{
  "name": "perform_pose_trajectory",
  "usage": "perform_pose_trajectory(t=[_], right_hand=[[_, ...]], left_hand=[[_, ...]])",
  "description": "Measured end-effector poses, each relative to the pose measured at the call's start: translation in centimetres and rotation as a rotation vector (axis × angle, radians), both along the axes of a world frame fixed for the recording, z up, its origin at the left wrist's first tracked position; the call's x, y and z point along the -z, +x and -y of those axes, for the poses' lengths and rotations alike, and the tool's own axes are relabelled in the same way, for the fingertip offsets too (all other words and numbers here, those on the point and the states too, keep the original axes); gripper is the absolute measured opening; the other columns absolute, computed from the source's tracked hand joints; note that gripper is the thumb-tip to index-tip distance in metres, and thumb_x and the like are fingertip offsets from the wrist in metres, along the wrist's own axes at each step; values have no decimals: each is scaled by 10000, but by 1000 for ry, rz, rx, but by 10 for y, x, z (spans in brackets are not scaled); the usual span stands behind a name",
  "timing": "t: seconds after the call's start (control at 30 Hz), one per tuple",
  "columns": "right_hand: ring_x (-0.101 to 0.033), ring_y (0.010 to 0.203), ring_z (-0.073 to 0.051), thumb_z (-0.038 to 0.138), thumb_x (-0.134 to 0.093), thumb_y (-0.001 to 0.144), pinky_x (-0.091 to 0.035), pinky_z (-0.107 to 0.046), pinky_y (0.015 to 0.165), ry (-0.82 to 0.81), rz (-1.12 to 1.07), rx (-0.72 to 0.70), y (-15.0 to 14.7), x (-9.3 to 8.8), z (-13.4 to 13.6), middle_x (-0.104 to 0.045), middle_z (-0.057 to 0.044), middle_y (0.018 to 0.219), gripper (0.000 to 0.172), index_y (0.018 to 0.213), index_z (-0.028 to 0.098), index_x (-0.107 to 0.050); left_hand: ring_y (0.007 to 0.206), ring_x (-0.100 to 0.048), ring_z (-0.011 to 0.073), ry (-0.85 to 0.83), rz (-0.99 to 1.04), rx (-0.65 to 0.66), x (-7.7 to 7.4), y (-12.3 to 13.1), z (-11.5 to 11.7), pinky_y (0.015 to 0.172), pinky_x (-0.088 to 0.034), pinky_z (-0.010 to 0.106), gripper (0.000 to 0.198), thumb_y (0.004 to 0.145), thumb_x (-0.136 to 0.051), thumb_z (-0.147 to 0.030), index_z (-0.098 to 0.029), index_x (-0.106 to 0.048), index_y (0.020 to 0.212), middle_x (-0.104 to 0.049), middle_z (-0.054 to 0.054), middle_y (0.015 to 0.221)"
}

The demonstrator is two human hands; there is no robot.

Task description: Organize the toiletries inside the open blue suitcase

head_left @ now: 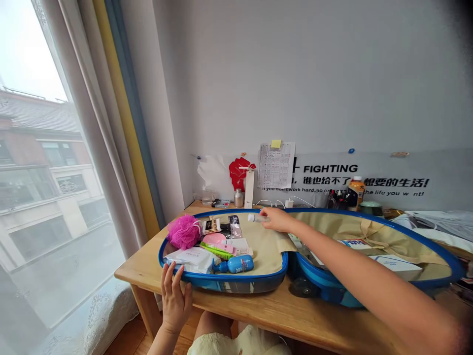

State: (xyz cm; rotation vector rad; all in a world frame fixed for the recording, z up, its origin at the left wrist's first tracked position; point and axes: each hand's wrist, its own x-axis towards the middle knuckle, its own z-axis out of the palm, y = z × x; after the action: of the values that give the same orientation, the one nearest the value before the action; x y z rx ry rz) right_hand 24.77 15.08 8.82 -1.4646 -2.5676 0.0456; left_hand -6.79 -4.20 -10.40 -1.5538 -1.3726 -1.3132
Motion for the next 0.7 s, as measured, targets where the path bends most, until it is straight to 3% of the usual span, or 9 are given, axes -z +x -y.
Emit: perform_pose_trajectory(t=[0.13, 0.23, 0.37, 0.57, 0.7], right_hand=[[-595, 1012, -169, 398, -559, 906, -509, -397, 891, -51, 61, -104, -51, 14, 6, -609, -69, 1157, 332, 1147, 172, -590], [-593, 1011, -172, 407, -548, 911, -508, -392, 893, -73, 98, -135, -69, 24, 8, -608, -65, 1159, 326, 1137, 178, -596], [-583, 1029, -201, 429, -547, 902, -490, -392, 908, -83, 103, -158, -73, 32, 8, -612, -51, 1159, 329, 1107, 180, -614], [-603, 1054, -281, 225, -614, 826, -462, -353, 854, -105, 44, -179, -70, 35, 9, -637, -98, 1184, 326, 1151, 205, -629], [-609, 1019, -217, 281, -590, 870, -483, -366, 870, -150, 64, -219, -70, 36, 10, -627, -83, 1171, 296, 1154, 205, -620]], left_hand=[[1460, -194, 303, -9, 18, -11, 0, 1, 0, 1158, -241, 566, 515, 924, -441, -192, -222, -325, 1425, -338, 154, 1483], [1457, -200, 308, -14, 26, -19, 1, 1, -1, 1155, -249, 569, 516, 921, -444, -190, -229, -328, 1422, -341, 151, 1479], [1459, -196, 299, -12, 25, -8, 1, 1, -1, 1160, -240, 561, 517, 922, -441, -181, -234, -326, 1422, -338, 147, 1480], [1465, -180, 298, -23, 20, -6, 1, 0, -1, 1167, -225, 552, 526, 922, -448, -180, -224, -316, 1429, -319, 151, 1495], [1466, -177, 294, -15, 11, 4, 0, -1, 0, 1172, -217, 542, 531, 923, -446, -177, -223, -312, 1435, -312, 147, 1502]])
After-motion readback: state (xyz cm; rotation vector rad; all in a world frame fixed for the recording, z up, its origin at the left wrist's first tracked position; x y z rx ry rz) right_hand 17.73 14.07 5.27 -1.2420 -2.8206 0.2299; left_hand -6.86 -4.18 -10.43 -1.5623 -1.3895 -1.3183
